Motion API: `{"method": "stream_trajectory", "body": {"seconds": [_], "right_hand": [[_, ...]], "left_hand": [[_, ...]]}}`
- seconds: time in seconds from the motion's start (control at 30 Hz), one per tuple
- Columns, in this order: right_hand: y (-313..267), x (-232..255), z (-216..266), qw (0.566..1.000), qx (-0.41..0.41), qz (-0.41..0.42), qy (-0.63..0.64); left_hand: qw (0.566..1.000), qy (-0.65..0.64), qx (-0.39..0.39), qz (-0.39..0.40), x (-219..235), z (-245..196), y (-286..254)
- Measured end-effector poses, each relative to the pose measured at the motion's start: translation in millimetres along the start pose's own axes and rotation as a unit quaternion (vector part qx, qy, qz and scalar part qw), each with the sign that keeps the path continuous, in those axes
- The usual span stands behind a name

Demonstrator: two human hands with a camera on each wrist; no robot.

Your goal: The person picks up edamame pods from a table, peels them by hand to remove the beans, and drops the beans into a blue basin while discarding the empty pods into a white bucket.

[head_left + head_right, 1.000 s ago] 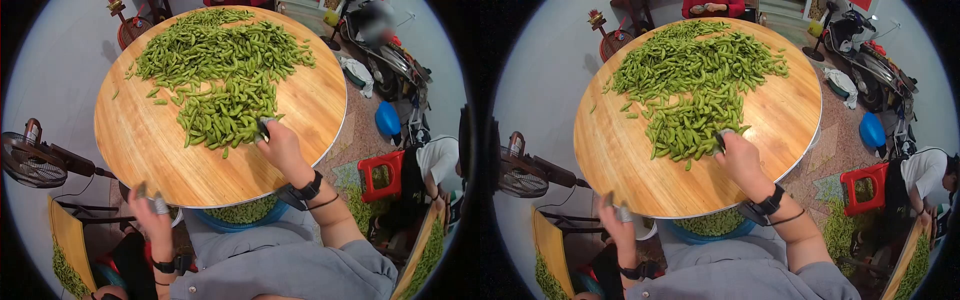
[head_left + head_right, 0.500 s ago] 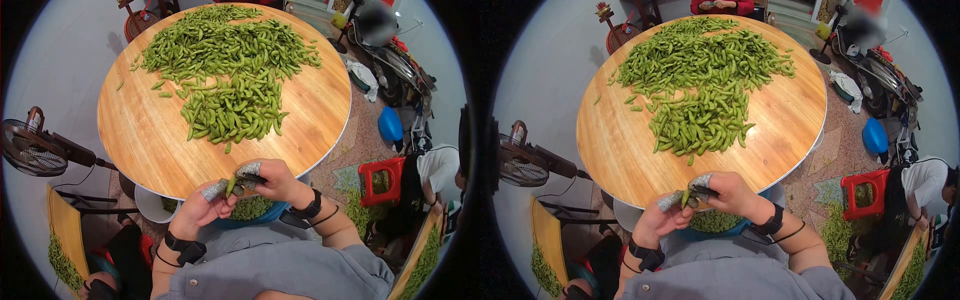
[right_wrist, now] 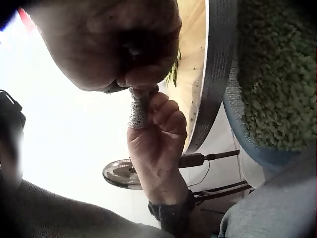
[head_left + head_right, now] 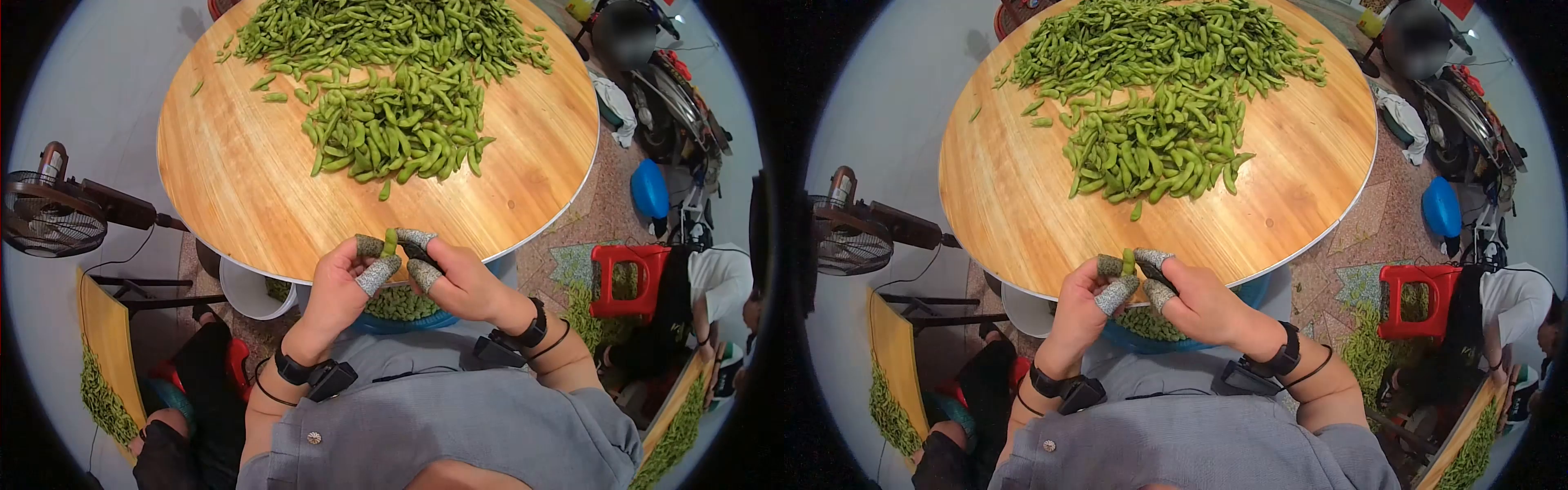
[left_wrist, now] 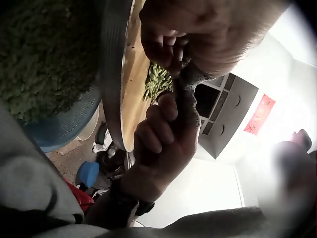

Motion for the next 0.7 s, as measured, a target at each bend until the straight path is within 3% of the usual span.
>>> {"method": "stream_trajectory", "body": {"seconds": [0.1, 0.2, 0.3, 0.37, 0.4, 0.43, 0.47, 0.5, 0.53, 0.57, 0.6, 0.67, 0.7], "right_hand": [[-4, -5, -3, 0.997, -0.054, 0.041, 0.027], [-2, -10, -13, 0.998, -0.04, 0.041, 0.029], [-1, -10, -8, 0.996, -0.059, 0.023, 0.061], [-1, -14, -19, 0.999, -0.019, 0.001, 0.038], [0, -15, -23, 0.999, 0.021, -0.021, 0.014], [1, -20, -29, 0.999, 0.019, -0.022, 0.015], [3, -23, -32, 0.996, 0.027, -0.028, 0.083], [4, -23, -32, 0.987, 0.034, -0.034, 0.151], [3, -15, -23, 0.987, 0.033, -0.036, 0.152], [-3, -18, -27, 0.94, -0.137, 0.052, 0.308], [-18, -31, -25, 0.834, -0.298, 0.136, 0.444], [-21, -31, -20, 0.835, -0.306, 0.133, 0.437], [-22, -31, -20, 0.838, -0.312, 0.13, 0.428]], "left_hand": [[1.0, 0.028, 0.006, 0.001, 3, 3, 0], [1.0, 0.016, -0.009, 0.004, 3, 1, -1], [0.994, 0.08, -0.077, -0.006, 4, -7, -5], [0.915, 0.319, -0.24, -0.062, 0, -28, -16], [0.915, 0.32, -0.239, -0.06, 0, -24, -15], [0.878, 0.363, -0.305, -0.064, -2, -24, -17], [0.834, 0.404, -0.37, -0.068, -6, -27, -22], [0.834, 0.405, -0.37, -0.067, -4, -29, -22], [0.932, 0.268, -0.246, -0.014, 4, -16, -12], [0.986, 0.118, -0.109, 0.038, 5, -1, -8], [0.986, 0.117, -0.108, 0.038, 4, -5, -10], [0.985, -0.069, 0.09, 0.127, -10, 8, -16], [0.985, -0.068, 0.089, 0.128, -9, 8, -14]]}}
Point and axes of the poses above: each hand's wrist, its own y-axis towards the middle knuckle, its own x-axis out of the back of the hand, z = x × y, the point moved 8 cm from there along y, towards the middle knuckle, and after that the axes turned 9 degrees about -z, right-handed, at the moved point
